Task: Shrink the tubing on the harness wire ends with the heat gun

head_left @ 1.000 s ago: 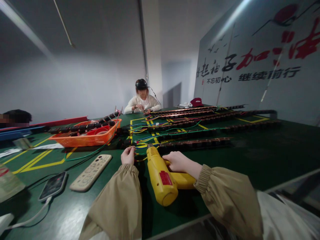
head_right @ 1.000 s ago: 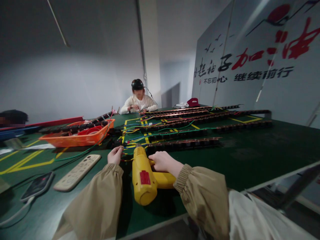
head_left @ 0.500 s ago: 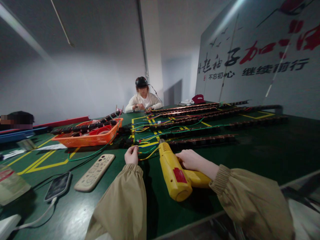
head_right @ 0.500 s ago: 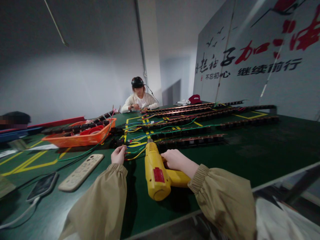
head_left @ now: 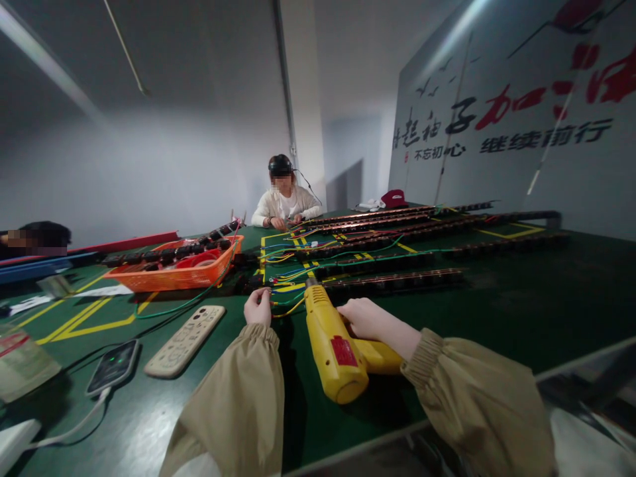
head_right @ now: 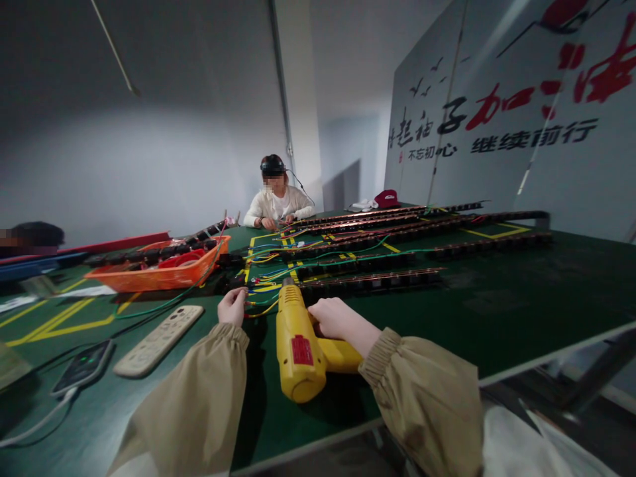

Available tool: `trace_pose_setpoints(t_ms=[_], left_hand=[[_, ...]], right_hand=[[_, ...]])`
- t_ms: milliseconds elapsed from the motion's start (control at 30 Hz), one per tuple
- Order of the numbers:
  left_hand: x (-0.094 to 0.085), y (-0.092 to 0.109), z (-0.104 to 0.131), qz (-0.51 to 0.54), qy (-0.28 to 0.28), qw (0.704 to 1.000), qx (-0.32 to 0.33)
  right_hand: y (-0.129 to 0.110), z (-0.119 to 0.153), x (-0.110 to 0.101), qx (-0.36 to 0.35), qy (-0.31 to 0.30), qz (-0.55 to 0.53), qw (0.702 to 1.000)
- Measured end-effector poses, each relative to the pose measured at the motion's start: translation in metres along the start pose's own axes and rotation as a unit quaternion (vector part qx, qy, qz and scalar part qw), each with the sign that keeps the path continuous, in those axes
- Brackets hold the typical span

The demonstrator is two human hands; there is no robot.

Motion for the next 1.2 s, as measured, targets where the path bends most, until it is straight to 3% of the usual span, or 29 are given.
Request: trace_pose_setpoints(t_ms=[233,900,1200], left_hand=[[0.0,-0.002,-0.002,0.003,-0.002,1.0,-0.011],[-0.001,0.003,-0.002,-0.032,-0.022,0.999,-0.025],[-0.005,0.001,-0.014,-0.029,-0.043,0.998,-0.024]], right_hand=[[-0.014,-0.019,0.004,-0.026,0.001,0.0,1.0],[-0.062,-0.052,-0.012,-0.104,0.045,0.006,0.994],[-0.066,-0.058,-0.01,-0.117,0.062,0.001,0.991]])
Point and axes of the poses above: each hand's wrist, its own z-axis away from the middle knuckle, its own x-axis out of the palm, y = z × x, the point moved 10 cm from there along -z, towards the middle knuckle, and after that the axes turned 9 degrees about -x, right-handed, at the moved point
